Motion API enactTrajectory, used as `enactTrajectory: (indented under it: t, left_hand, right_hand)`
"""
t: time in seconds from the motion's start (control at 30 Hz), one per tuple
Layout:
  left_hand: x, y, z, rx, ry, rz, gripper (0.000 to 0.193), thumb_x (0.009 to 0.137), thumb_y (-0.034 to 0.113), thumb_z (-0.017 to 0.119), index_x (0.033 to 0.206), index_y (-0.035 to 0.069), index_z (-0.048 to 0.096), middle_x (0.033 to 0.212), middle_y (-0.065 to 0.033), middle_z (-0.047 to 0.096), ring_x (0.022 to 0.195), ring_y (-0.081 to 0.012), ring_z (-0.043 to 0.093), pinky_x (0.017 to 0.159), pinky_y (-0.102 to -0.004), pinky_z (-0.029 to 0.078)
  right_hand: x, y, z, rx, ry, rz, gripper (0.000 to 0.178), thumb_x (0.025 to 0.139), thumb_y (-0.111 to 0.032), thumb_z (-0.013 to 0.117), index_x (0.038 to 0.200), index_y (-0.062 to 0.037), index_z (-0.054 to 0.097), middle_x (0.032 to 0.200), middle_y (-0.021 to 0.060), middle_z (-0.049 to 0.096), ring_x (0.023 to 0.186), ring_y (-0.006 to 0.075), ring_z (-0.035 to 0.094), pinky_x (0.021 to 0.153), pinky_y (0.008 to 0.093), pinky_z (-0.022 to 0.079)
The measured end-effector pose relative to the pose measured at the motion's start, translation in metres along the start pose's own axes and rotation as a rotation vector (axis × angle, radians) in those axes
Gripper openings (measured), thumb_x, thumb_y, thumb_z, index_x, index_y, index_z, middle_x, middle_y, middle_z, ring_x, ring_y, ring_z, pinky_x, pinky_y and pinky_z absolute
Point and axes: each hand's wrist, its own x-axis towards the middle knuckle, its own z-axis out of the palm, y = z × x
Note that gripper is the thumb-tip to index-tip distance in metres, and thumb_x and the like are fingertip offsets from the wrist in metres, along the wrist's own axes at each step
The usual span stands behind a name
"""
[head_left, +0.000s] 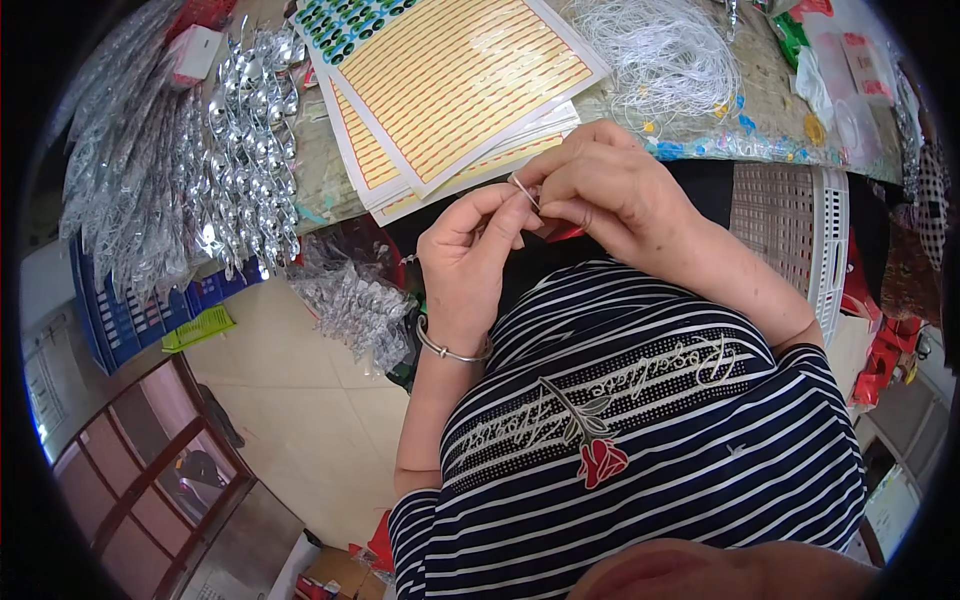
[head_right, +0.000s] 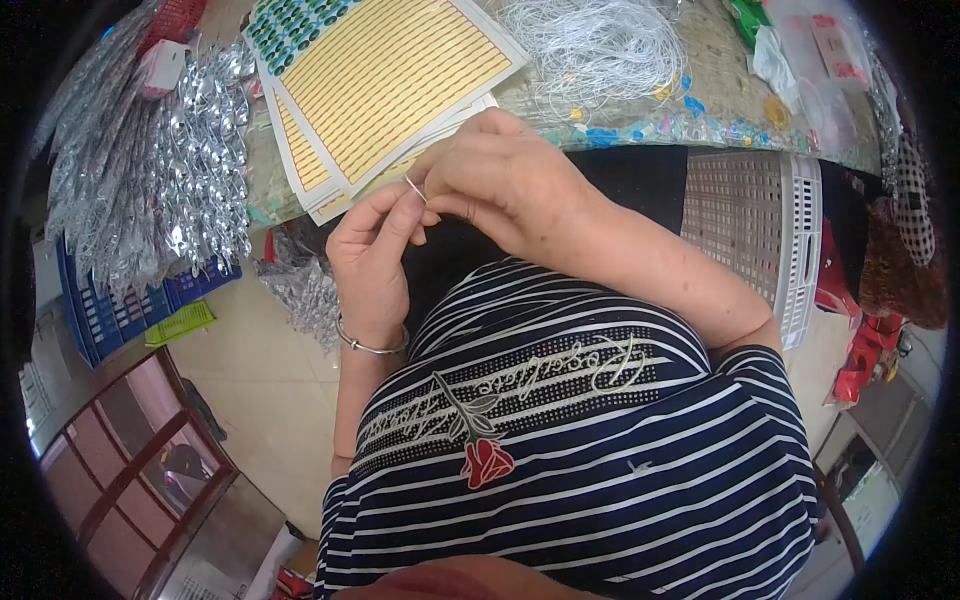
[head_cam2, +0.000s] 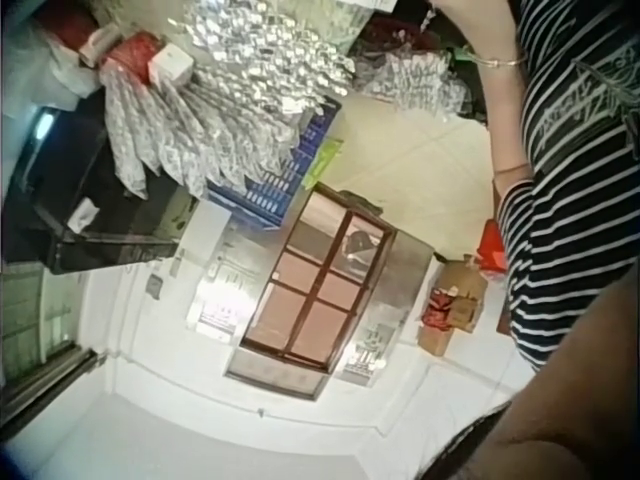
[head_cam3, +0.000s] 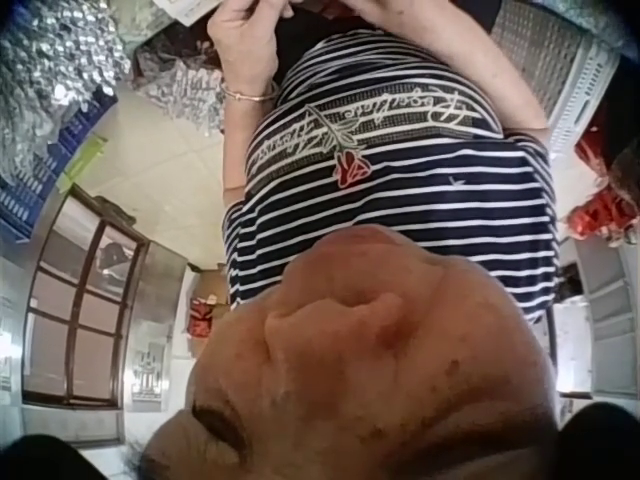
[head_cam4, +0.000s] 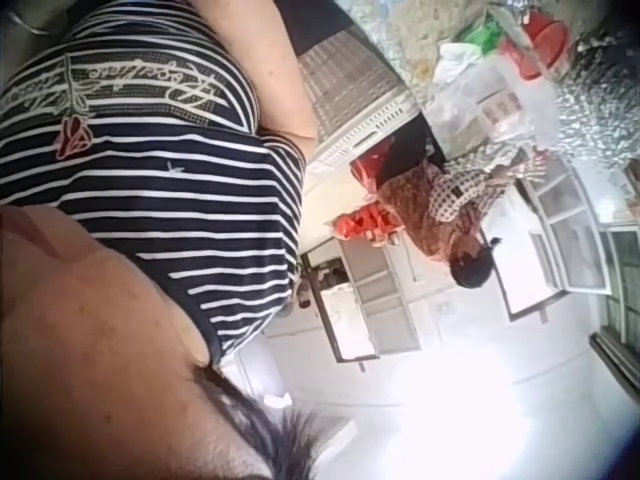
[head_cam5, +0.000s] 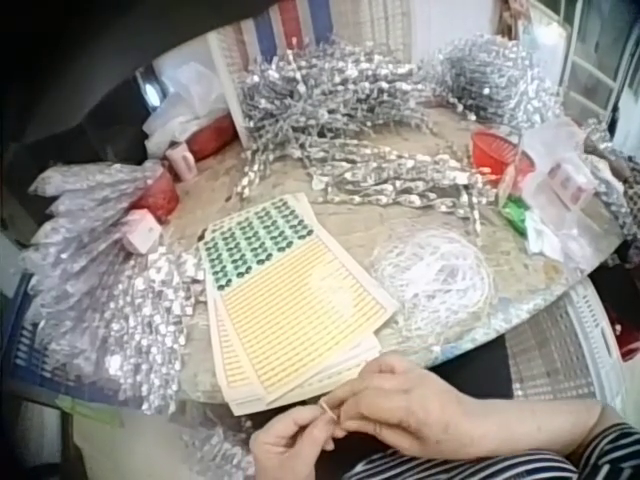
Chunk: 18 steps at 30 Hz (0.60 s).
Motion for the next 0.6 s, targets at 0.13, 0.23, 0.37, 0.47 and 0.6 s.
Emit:
enactTrajectory:
  t: [0.13, 0.23, 0.37, 0.47, 0.6]
  left_hand:
    - [0.000, -0.002, -0.002, -0.173, 0.002, -0.052, 0.015, 0.089, 0.009, 0.062, 0.096, -0.004, 0.065, 0.078, -0.0045, 0.063, 0.068, -0.0073, 0.052, 0.062, -0.0184, 0.039]
    - [0.001, -0.001, -0.001, -0.194, 0.004, -0.075, 0.015, 0.089, 0.009, 0.063, 0.096, -0.004, 0.065, 0.078, -0.0041, 0.063, 0.068, -0.0070, 0.051, 0.061, -0.0182, 0.038]
    - [0.000, 0.001, -0.001, -0.167, 0.008, -0.076, 0.013, 0.088, 0.008, 0.063, 0.095, -0.003, 0.065, 0.077, -0.0026, 0.062, 0.067, -0.0059, 0.050, 0.061, -0.0178, 0.037]
    - [0.000, 0.002, 0.000, -0.123, 0.029, -0.019, 0.010, 0.088, 0.008, 0.063, 0.092, -0.001, 0.065, 0.076, -0.0014, 0.061, 0.067, -0.0054, 0.049, 0.061, -0.0177, 0.037]
    - [0.000, 0.003, 0.002, -0.018, 0.006, 0.048, 0.009, 0.089, 0.009, 0.063, 0.089, 0.001, 0.064, 0.076, -0.0006, 0.061, 0.067, -0.0051, 0.049, 0.062, -0.0177, 0.037]
  right_hand:
    - [-0.001, 0.001, 0.009, -0.112, 0.034, -0.059, 0.014, 0.075, -0.002, 0.068, 0.087, -0.0077, 0.061, 0.104, 0.0032, 0.065, 0.094, 0.0233, 0.056, 0.085, 0.0341, 0.043]
    - [-0.001, 0.001, 0.011, -0.139, 0.055, -0.082, 0.016, 0.074, -0.002, 0.068, 0.088, -0.0076, 0.061, 0.105, 0.0036, 0.064, 0.094, 0.0240, 0.055, 0.084, 0.0341, 0.043]
    - [0.000, 0.000, 0.008, -0.115, 0.071, -0.073, 0.013, 0.077, -0.004, 0.067, 0.087, -0.0069, 0.061, 0.099, 0.0053, 0.061, 0.093, 0.0244, 0.055, 0.083, 0.0337, 0.042]
    - [0.002, 0.000, 0.001, -0.144, 0.067, -0.029, 0.009, 0.081, -0.005, 0.064, 0.089, -0.0055, 0.060, 0.095, 0.0070, 0.057, 0.092, 0.0260, 0.054, 0.083, 0.0349, 0.040]
    - [-0.005, 0.012, 0.009, -0.065, 0.074, 0.027, 0.005, 0.089, -0.009, 0.058, 0.091, -0.0037, 0.058, 0.094, 0.0063, 0.055, 0.085, 0.0199, 0.057, 0.079, 0.0314, 0.044]
